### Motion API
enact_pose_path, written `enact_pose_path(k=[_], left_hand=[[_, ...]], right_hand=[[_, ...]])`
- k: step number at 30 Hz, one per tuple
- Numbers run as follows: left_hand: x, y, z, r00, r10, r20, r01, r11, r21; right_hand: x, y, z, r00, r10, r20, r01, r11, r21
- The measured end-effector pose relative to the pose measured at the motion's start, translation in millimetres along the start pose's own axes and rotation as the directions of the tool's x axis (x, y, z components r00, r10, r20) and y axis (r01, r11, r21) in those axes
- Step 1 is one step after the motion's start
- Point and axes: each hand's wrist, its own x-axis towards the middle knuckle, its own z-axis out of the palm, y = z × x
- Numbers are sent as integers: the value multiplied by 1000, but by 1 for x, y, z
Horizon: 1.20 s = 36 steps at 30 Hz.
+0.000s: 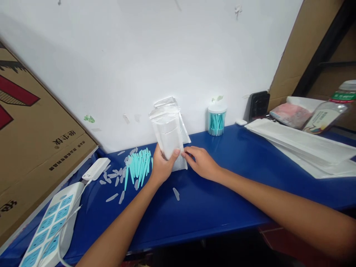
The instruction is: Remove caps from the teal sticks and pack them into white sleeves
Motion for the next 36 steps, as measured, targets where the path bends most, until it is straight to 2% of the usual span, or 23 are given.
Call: enact_pose_path(k=[5,10,15,17,22,24,26,30,33,36], left_hand=[[7,2,-10,994,-106,32,103,991,88],[9,1,-14,993,-118,-10,119,988,99],[9,1,-15,984,-156,86,154,988,25],[9,2,-16,986,-141,87,138,989,45],[10,3,-18,993,-114,22,112,991,77],[10,3,-19,992,-121,44,118,990,77],[10,2,-19,984,-131,120,118,987,105],[9,-4,-16,955,-127,267,110,991,80],[11,-12,-16,963,-135,235,110,987,116],[12,-19,-21,976,-79,202,11,948,318]], right_hand=[[1,-4,-3,999,36,-11,-35,995,91],[0,-4,-1,998,61,-6,-60,991,123],[1,0,-1,993,106,-50,-98,986,135],[1,-1,-2,992,115,-53,-107,983,148],[1,-5,-4,991,125,46,-132,963,235],[1,-3,-3,988,113,103,-136,956,261],[1,1,0,986,110,125,-141,951,276],[5,17,4,989,142,47,-149,956,254],[13,38,-4,978,205,-44,-193,962,195],[26,68,-24,957,261,-125,-246,961,124]])
